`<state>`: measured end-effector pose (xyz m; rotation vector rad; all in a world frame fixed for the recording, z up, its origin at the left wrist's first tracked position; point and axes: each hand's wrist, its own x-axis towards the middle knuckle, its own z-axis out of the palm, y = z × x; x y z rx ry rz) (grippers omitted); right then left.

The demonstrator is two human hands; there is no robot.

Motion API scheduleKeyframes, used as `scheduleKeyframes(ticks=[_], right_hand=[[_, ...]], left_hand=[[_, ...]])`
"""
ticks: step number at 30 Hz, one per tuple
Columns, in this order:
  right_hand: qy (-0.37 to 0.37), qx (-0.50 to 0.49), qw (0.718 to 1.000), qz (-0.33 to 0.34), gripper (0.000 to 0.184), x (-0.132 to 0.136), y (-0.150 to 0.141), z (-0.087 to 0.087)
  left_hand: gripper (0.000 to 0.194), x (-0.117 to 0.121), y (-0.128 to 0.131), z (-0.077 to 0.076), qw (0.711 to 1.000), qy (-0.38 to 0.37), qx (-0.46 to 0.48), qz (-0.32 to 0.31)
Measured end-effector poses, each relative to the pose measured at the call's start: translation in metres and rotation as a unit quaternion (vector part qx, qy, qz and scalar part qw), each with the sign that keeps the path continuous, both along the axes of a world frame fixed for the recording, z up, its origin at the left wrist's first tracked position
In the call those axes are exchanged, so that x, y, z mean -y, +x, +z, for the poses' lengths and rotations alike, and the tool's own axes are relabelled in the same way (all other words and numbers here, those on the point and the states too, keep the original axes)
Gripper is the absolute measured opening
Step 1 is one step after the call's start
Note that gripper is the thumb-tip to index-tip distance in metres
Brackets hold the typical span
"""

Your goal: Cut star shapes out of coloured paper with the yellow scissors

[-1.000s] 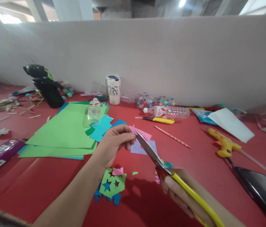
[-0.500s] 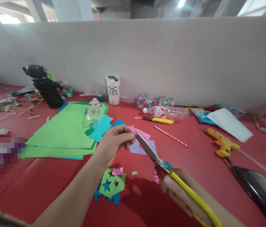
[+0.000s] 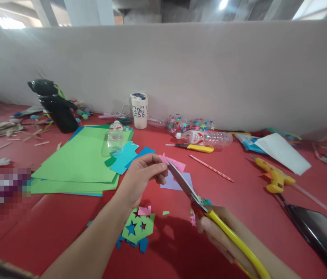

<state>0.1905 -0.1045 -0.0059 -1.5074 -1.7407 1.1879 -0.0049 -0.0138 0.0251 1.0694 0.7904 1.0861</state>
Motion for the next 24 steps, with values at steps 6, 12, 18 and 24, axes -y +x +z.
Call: scheduleKeyframes(ticks=[6, 12, 18, 24], right_hand=[[-0.005, 0.025, 0.999, -0.042, 0.061, 0.006, -0.007, 0.006], [-0.035, 0.017, 0.998, -0.048, 0.062, 0.006, -0.008, 0.006], [-0.006, 0.014, 1.000, -0.017, 0.058, 0.003, -0.003, 0.001], [0.007, 0.022, 1.000, -0.001, 0.056, -0.007, 0.005, -0.011]], left_hand=[[0.007, 0.002, 0.003, -0.002, 1.000, -0.009, 0.006, 0.001], [0.007, 0.002, 0.003, -0.003, 1.000, -0.013, 0.013, 0.002], [0.007, 0.003, 0.002, -0.001, 1.000, -0.016, 0.012, -0.003], [0.007, 0.003, 0.001, 0.001, 1.000, -0.016, 0.018, -0.012]])
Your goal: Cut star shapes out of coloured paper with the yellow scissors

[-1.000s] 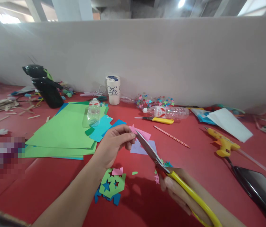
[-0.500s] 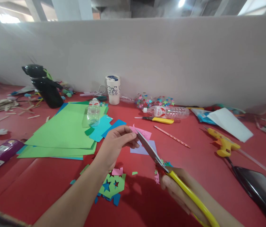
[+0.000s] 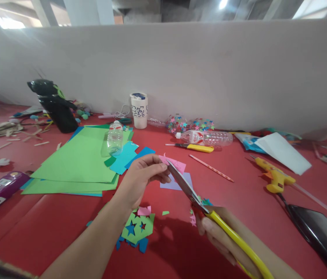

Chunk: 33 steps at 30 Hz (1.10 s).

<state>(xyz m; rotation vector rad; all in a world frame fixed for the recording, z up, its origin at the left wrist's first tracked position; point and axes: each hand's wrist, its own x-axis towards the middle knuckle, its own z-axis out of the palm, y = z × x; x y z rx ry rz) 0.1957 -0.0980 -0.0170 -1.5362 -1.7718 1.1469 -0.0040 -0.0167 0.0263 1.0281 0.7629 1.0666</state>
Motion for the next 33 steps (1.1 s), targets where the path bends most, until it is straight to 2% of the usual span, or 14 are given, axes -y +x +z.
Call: scheduleKeyframes(ticks=[4, 6, 9, 14, 19, 26, 29, 33], right_hand=[[-0.017, -0.010, 0.999, 0.028, 0.063, 0.004, -0.001, 0.007], [-0.029, 0.000, 1.000, -0.001, 0.061, 0.008, -0.003, 0.013], [-0.052, -0.009, 0.999, 0.003, 0.062, 0.012, -0.006, 0.021], [-0.003, -0.007, 1.000, -0.012, 0.063, 0.008, -0.009, 0.020], [0.004, -0.007, 1.000, -0.020, 0.062, 0.006, -0.010, 0.018], [-0.107, -0.037, 0.993, -0.032, 0.058, 0.013, -0.009, 0.024], [-0.119, -0.043, 0.991, -0.047, 0.053, 0.013, -0.009, 0.025], [-0.097, -0.036, 0.993, -0.058, 0.049, 0.012, -0.010, 0.028]], left_hand=[[0.007, 0.000, 0.000, 0.000, 1.000, 0.003, 0.002, 0.000], [0.006, 0.000, 0.000, 0.000, 1.000, 0.004, 0.001, 0.001], [0.006, 0.000, 0.000, 0.000, 1.000, 0.004, -0.001, 0.003], [0.005, 0.000, 0.001, 0.001, 1.000, 0.004, -0.007, 0.005], [0.006, -0.001, 0.000, 0.000, 1.000, 0.002, -0.012, 0.006], [0.006, 0.000, 0.000, 0.001, 1.000, 0.004, -0.022, 0.005], [0.006, 0.000, -0.002, 0.003, 0.999, 0.007, -0.032, 0.001], [0.006, -0.002, -0.005, 0.005, 0.998, 0.014, -0.050, -0.017]])
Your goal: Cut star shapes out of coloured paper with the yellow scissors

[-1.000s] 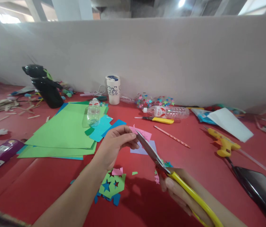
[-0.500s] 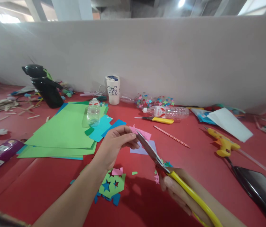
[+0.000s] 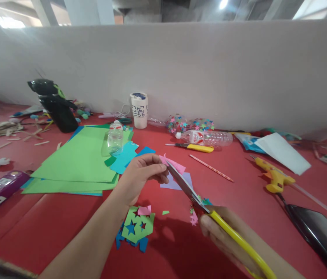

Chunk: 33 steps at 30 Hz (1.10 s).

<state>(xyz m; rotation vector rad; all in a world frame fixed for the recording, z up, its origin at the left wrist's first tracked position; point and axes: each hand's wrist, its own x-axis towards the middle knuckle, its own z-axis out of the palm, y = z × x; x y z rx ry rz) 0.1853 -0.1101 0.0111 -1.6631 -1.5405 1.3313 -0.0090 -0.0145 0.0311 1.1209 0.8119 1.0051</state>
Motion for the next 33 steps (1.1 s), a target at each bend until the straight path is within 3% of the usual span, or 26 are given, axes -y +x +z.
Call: scheduleKeyframes(ticks=[8, 13, 24, 33], right_hand=[[0.018, 0.005, 1.000, 0.005, 0.053, 0.000, 0.001, -0.001], [-0.019, 0.007, 0.999, 0.027, 0.062, -0.001, 0.002, 0.000], [-0.024, 0.019, 0.997, 0.068, 0.063, -0.009, 0.005, -0.005], [0.017, 0.050, 0.997, 0.059, 0.063, -0.009, 0.006, -0.007]], left_hand=[[0.008, -0.002, -0.003, 0.000, 1.000, 0.003, -0.015, -0.006], [0.008, -0.003, -0.004, 0.000, 1.000, 0.003, -0.019, -0.004], [0.008, -0.003, -0.006, 0.001, 0.999, 0.003, -0.035, -0.002], [0.008, -0.004, -0.007, -0.001, 1.000, -0.001, -0.031, -0.005]])
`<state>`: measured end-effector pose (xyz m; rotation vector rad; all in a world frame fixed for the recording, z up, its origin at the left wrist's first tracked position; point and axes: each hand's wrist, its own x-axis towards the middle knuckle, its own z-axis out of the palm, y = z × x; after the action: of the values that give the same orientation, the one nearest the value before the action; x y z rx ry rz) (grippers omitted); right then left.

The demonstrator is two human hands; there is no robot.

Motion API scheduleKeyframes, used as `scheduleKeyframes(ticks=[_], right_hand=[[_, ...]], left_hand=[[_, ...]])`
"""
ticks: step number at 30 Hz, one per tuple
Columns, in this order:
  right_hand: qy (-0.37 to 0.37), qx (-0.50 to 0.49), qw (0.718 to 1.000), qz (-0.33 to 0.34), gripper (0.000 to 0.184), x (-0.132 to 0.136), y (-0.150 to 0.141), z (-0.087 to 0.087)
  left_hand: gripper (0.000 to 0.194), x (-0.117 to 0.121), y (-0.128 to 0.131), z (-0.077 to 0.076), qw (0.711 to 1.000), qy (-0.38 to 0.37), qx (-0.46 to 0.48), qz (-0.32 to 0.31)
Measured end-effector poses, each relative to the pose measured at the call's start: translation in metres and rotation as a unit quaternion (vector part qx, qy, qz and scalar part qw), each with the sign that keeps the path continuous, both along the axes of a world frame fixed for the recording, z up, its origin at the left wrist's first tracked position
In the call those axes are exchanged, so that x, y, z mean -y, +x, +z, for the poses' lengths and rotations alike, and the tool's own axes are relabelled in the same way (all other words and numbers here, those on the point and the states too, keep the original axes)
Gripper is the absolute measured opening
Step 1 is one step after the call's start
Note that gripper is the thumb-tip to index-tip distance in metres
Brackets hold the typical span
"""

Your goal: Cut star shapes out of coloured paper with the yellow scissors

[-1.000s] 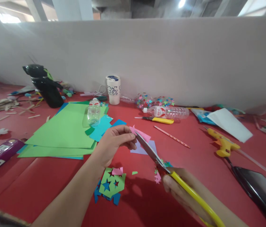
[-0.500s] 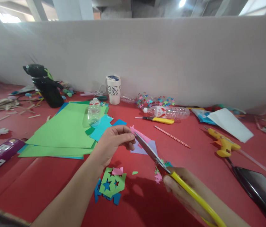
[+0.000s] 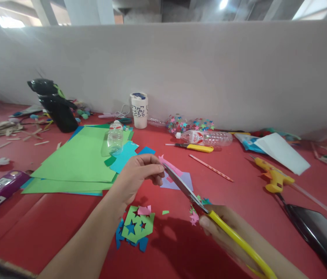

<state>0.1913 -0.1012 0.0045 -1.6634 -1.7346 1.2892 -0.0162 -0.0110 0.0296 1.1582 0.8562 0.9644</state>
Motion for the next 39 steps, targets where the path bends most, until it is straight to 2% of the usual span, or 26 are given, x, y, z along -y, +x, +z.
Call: scheduleKeyframes(ticks=[12, 19, 24, 29, 34, 37, 39], right_hand=[[0.021, -0.001, 1.000, 0.015, 0.063, -0.004, 0.001, -0.002], [-0.025, -0.044, 0.999, -0.020, 0.061, 0.004, -0.003, 0.001], [-0.002, -0.039, 0.998, -0.039, 0.047, 0.004, -0.007, 0.000], [-0.007, -0.076, 0.997, -0.022, 0.052, 0.006, -0.004, -0.003], [-0.020, -0.108, 0.993, -0.032, 0.059, 0.007, 0.001, -0.009], [-0.019, -0.124, 0.992, -0.001, 0.061, 0.005, -0.001, -0.012], [-0.011, -0.130, 0.991, -0.004, 0.061, 0.006, -0.005, -0.013]], left_hand=[[0.008, 0.001, 0.002, 0.001, 1.000, 0.011, 0.001, 0.001], [0.010, 0.001, 0.003, 0.002, 0.996, 0.057, -0.030, 0.064], [0.012, 0.003, 0.009, 0.001, 0.993, 0.083, -0.036, 0.081], [0.013, 0.008, 0.016, -0.002, 0.989, 0.100, -0.011, 0.111], [0.011, 0.012, 0.021, -0.005, 0.986, 0.112, 0.028, 0.120], [0.010, 0.013, 0.025, -0.007, 0.983, 0.116, 0.058, 0.128], [0.009, 0.014, 0.027, -0.010, 0.982, 0.105, 0.081, 0.134]])
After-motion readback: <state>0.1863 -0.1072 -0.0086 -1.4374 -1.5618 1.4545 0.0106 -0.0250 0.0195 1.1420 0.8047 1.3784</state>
